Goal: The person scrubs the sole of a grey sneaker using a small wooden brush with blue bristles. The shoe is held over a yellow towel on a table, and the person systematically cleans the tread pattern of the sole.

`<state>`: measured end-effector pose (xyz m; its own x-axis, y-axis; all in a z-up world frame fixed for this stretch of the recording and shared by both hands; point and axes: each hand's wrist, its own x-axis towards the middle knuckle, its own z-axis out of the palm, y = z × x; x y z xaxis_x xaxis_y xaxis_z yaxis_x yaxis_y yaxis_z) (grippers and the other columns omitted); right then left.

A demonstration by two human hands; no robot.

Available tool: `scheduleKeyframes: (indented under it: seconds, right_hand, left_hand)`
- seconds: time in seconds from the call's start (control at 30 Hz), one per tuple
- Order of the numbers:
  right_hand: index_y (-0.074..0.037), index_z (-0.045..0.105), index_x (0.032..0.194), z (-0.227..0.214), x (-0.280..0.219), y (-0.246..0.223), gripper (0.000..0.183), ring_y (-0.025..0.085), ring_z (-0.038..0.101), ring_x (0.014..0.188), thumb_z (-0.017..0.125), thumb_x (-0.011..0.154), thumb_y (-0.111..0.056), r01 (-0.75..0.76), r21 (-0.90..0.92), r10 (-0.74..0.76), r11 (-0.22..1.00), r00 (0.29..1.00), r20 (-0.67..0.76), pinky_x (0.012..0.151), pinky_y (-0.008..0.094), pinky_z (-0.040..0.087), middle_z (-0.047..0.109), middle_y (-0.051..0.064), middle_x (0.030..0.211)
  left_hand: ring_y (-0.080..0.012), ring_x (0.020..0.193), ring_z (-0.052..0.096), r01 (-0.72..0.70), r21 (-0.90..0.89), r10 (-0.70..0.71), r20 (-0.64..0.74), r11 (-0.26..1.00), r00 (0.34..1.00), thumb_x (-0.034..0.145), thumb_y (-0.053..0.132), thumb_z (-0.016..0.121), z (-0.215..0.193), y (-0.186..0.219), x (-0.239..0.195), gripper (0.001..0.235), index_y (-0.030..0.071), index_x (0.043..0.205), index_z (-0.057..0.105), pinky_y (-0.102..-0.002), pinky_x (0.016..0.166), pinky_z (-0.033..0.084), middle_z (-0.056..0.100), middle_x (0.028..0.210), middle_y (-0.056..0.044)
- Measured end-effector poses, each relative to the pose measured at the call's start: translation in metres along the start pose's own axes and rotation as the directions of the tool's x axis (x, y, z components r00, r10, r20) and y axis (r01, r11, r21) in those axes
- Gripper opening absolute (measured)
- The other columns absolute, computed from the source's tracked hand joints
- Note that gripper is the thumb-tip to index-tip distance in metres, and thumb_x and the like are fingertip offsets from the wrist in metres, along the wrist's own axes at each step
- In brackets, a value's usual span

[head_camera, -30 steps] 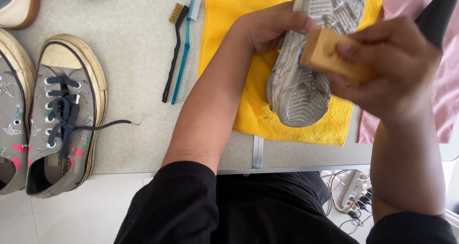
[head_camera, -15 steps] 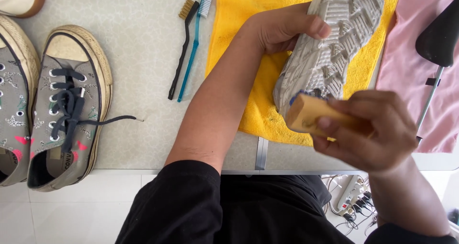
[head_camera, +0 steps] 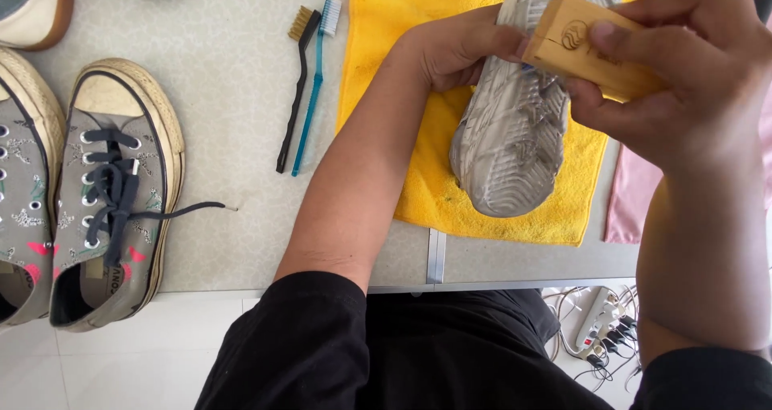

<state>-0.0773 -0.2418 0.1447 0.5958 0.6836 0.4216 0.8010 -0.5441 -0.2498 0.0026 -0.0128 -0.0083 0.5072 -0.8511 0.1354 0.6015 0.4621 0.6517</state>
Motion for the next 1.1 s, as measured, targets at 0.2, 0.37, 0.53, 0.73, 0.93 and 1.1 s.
scheduleKeyframes:
  seconds: [0.2,0.37,0.53,0.73,0.93,1.1]
  right_hand:
    - [0.003,0.079,0.115,0.007,0.001,-0.037,0.036,0.039,0.058,0.088,0.11,0.096,-0.003,0.163,-0.087,-0.163,0.983,0.987,0.009,0.072,0.052,0.05,0.068,0.029,0.106]
    - [-0.001,0.069,0.103,0.021,-0.021,-0.074,0.032,0.03,0.064,0.078,0.083,0.088,-0.024,0.237,0.192,-0.231,0.952,0.972,-0.051,0.06,0.037,0.056,0.064,0.026,0.1]
    - [-0.006,0.067,0.104,0.02,-0.028,-0.067,0.031,0.03,0.066,0.083,0.081,0.086,-0.026,0.15,0.301,-0.15,0.942,0.988,-0.022,0.069,0.037,0.059,0.064,0.025,0.104]
    - [-0.001,0.061,0.102,0.024,-0.015,-0.041,0.031,0.025,0.061,0.077,0.08,0.085,-0.019,0.085,0.41,-0.083,0.908,0.996,-0.024,0.056,0.031,0.049,0.062,0.024,0.102]
    - [0.008,0.064,0.102,0.016,0.001,-0.025,0.038,0.035,0.062,0.086,0.084,0.089,-0.022,0.034,0.307,-0.039,0.951,0.999,0.012,0.069,0.04,0.048,0.064,0.034,0.107]
    - [0.017,0.065,0.108,0.016,-0.001,0.007,0.039,0.043,0.067,0.097,0.088,0.103,-0.014,0.011,0.172,-0.001,0.985,0.998,-0.061,0.082,0.05,0.052,0.066,0.039,0.11]
  left_hand:
    - [-0.0286,0.108,0.074,-0.024,-0.006,0.024,0.008,1.0,1.0,0.078,0.035,0.086,0.004,0.004,-0.005,0.066,0.003,0.128,0.058,-0.041,0.091,0.065,0.072,0.119,-0.013]
    - [-0.0291,0.104,0.075,0.033,0.063,-0.03,-0.049,0.997,0.998,0.067,0.035,0.085,0.011,0.012,-0.005,0.07,0.003,0.125,0.062,-0.043,0.092,0.067,0.073,0.113,-0.012]
    - [-0.0303,0.112,0.074,-0.004,0.021,0.003,0.025,1.0,1.0,0.071,0.037,0.09,0.011,0.009,-0.006,0.074,0.003,0.129,0.06,-0.045,0.099,0.065,0.073,0.12,-0.014]
    - [-0.0315,0.113,0.074,-0.029,0.021,0.027,0.072,0.999,0.997,0.076,0.038,0.089,0.012,0.013,-0.008,0.071,0.002,0.13,0.06,-0.045,0.101,0.064,0.072,0.122,-0.015]
    - [-0.0318,0.115,0.073,-0.048,-0.056,0.051,0.063,0.997,0.997,0.082,0.027,0.086,0.004,0.005,-0.006,0.061,-0.001,0.129,0.06,-0.044,0.101,0.062,0.072,0.125,-0.017]
    - [-0.0306,0.106,0.075,-0.025,-0.072,0.029,0.057,0.997,0.998,0.084,0.021,0.08,0.002,0.002,-0.003,0.049,-0.001,0.124,0.063,-0.046,0.095,0.065,0.074,0.118,-0.015]
